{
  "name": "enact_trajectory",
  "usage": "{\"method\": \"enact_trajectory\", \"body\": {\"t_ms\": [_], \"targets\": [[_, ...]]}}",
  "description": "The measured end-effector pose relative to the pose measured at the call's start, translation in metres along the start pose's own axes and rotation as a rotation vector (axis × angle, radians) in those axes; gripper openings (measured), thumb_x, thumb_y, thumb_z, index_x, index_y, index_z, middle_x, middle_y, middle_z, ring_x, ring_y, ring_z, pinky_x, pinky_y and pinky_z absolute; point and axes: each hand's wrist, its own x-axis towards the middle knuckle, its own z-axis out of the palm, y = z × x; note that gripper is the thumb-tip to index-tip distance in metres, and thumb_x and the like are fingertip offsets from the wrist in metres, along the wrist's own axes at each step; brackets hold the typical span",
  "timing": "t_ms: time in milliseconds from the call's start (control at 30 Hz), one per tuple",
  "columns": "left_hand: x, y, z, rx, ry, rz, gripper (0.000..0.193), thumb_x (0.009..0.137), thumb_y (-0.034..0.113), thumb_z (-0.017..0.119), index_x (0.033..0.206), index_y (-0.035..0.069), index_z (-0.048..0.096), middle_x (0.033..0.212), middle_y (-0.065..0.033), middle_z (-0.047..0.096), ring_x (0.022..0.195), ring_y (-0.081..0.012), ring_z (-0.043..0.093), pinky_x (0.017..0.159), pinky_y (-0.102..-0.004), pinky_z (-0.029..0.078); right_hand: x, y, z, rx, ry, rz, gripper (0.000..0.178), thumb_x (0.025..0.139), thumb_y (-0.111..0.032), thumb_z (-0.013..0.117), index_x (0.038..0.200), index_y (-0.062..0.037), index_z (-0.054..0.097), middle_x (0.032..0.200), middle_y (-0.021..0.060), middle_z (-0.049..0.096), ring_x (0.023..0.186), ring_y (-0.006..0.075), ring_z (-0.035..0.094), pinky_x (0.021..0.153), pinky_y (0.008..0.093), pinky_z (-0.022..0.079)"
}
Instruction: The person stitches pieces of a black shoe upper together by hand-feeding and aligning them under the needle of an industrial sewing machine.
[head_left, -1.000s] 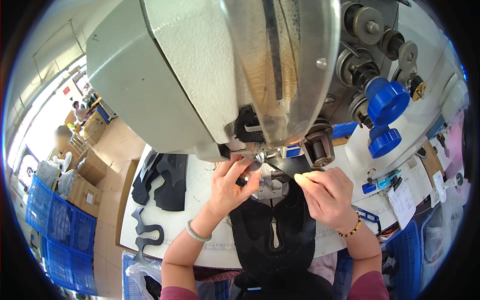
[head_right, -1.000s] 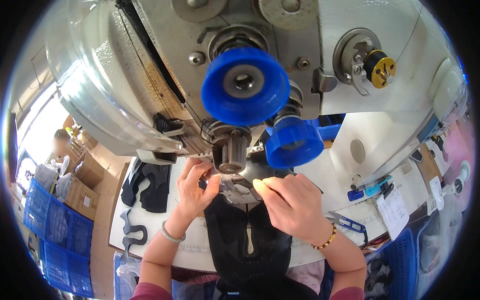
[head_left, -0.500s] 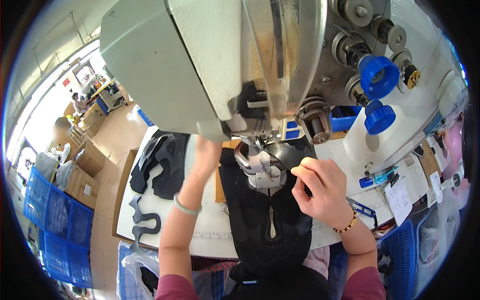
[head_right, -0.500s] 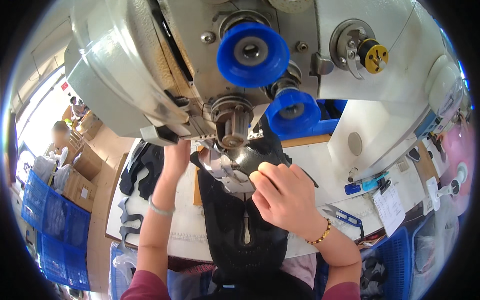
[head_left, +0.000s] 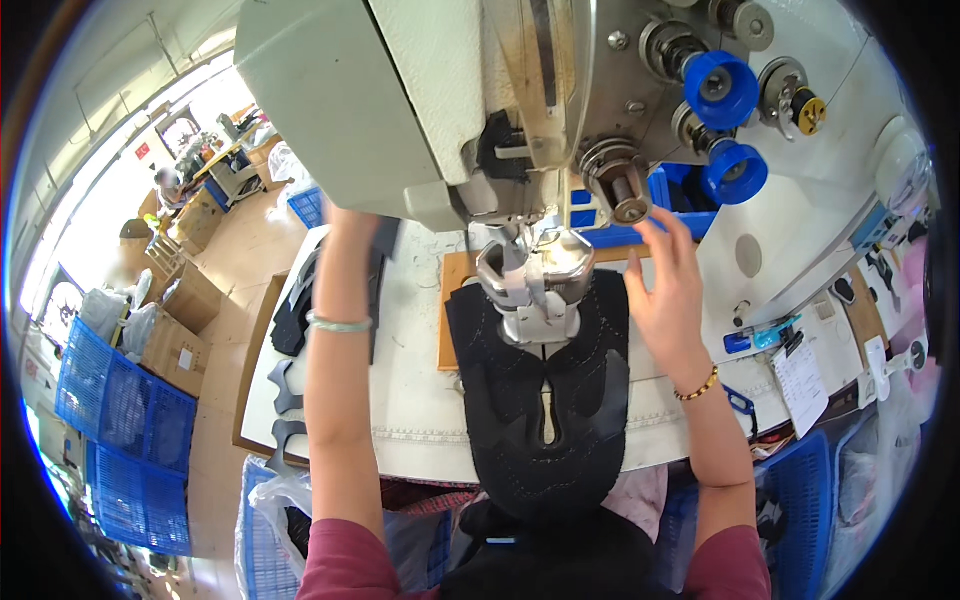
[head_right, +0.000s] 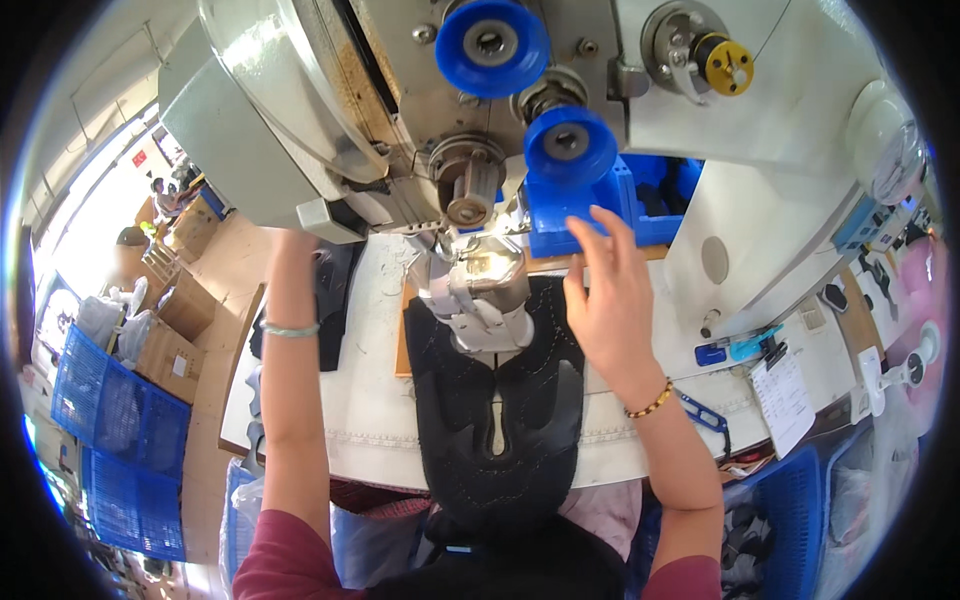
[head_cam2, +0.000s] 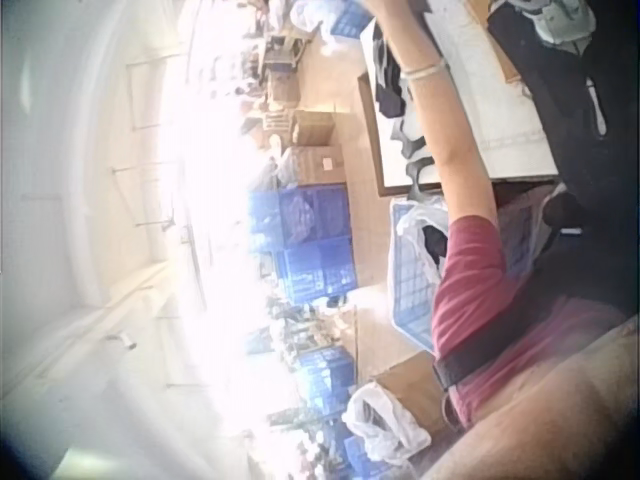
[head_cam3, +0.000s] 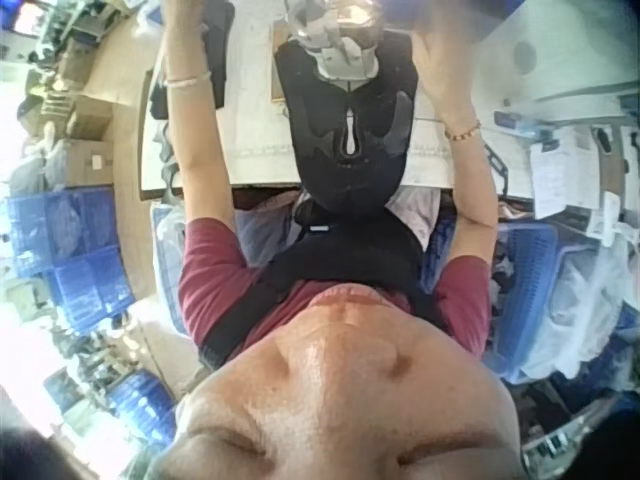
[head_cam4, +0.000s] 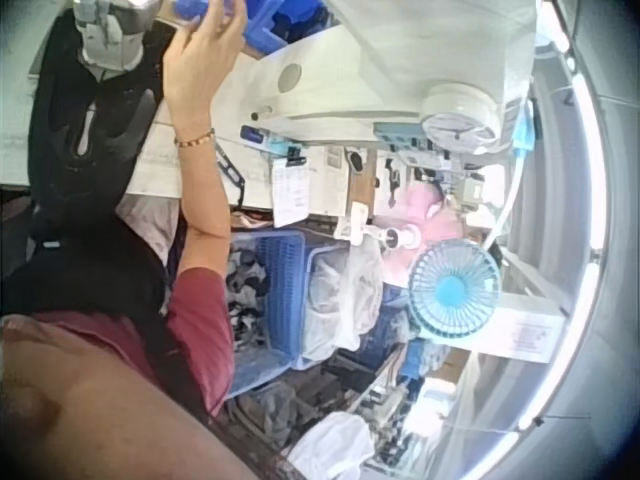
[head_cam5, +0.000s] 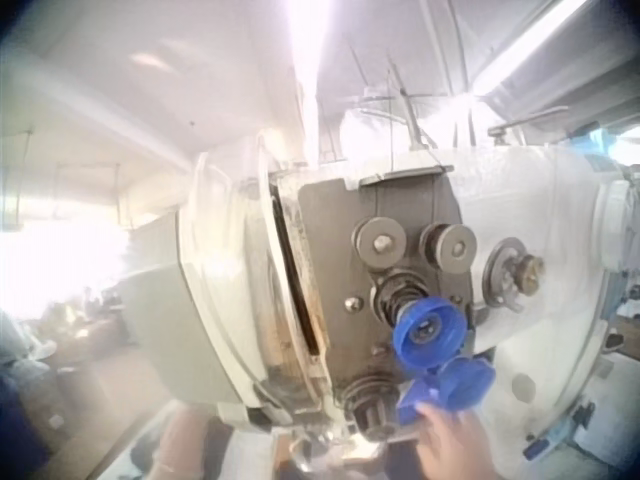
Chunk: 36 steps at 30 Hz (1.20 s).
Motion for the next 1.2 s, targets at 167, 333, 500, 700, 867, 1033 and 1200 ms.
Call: {"method": "enact_trajectory", "body": {"t_ms": [167,333,500,700,867,1033,1200], "targets": [[0.001,0.047,-0.083,-0.141,0.216,-0.059,0.020,0.091,0.023,0.061,0.082,0.005,0.065,0.067,0.0062,0.053,0.058,-0.0016,0.042,0.051,-0.0201,0.029,-0.009,-0.001,0.001,0.167,0.088,0.030,0.031,0.078,0.004,0.063,0.106,-0.0054,0.055,0.109,0.0114,0.056,0.071,0.0199,0.057,0.066,0.0310,0.046],[-0.041,-0.072,-0.119,-0.090,0.213,-0.359,0.030,0.089,0.018,0.062,0.062,0.011,0.054,0.050,0.0043,0.039,0.037,-0.0076,0.032,0.037,-0.0254,0.018,-0.019,-0.040,-0.004,0.342,-0.059,0.077,0.013,0.080,-0.001,0.064,0.089,-0.0063,0.056,0.079,0.0046,0.060,0.053,0.0153,0.052,0.051,0.0267,0.042],[-0.075,-0.139,-0.138,0.300,0.055,-0.673,0.036,0.087,0.022,0.063,0.058,0.004,0.052,0.050,-0.0016,0.047,0.037,-0.0125,0.045,0.035,-0.0281,0.033,-0.068,-0.063,-0.005,0.211,-0.640,0.129,0.026,0.081,-0.023,0.070,0.095,-0.0045,0.058,0.083,0.0054,0.057,0.064,0.0180,0.061,0.053,0.0299,0.048],[-0.111,-0.043,-0.099,1.225,-0.122,-0.030,0.036,0.087,0.032,0.062,0.099,-0.001,0.054,0.078,-0.0192,0.065,0.078,-0.0350,0.065,0.070,-0.0438,0.049,-0.095,-0.062,0.006,0.068,-0.829,0.171,0.045,0.079,-0.033,0.071,0.107,-0.0026,0.055,0.105,0.0128,0.048,0.080,0.0223,0.060,0.058,0.0311,0.051],[-0.187,0.021,-0.085,0.720,-0.322,0.217,0.028,0.084,0.006,0.062,0.111,0.002,0.054,0.107,-0.0167,0.056,0.101,-0.0322,0.055,0.087,-0.0394,0.045,-0.095,-0.070,0.010,0.482,-0.777,0.346,0.033,0.081,-0.019,0.070,0.107,-0.0052,0.054,0.096,0.0098,0.053,0.074,0.0193,0.060,0.062,0.0276,0.048],[-0.229,0.032,-0.084,0.882,-0.252,0.726,0.040,0.077,0.006,0.071,0.114,0.019,0.062,0.123,-0.0137,0.046,0.117,-0.0326,0.047,0.094,-0.0433,0.043,-0.067,-0.071,0.019,0.941,-0.766,0.665,0.022,0.084,-0.013,0.069,0.097,0.0010,0.058,0.081,0.0037,0.061,0.068,0.0074,0.057,0.063,0.0217,0.044],[-0.211,0.057,-0.064,0.746,-0.161,0.993,0.038,0.070,0.014,0.079,0.100,0.036,0.070,0.111,-0.0055,0.047,0.115,-0.0267,0.044,0.097,-0.0434,0.041,-0.020,-0.078,0.002,1.215,-0.670,0.818,0.019,0.088,-0.015,0.067,0.094,0.0024,0.064,0.080,-0.0021,0.062,0.072,0.0011,0.053,0.063,0.0171,0.041]]}}
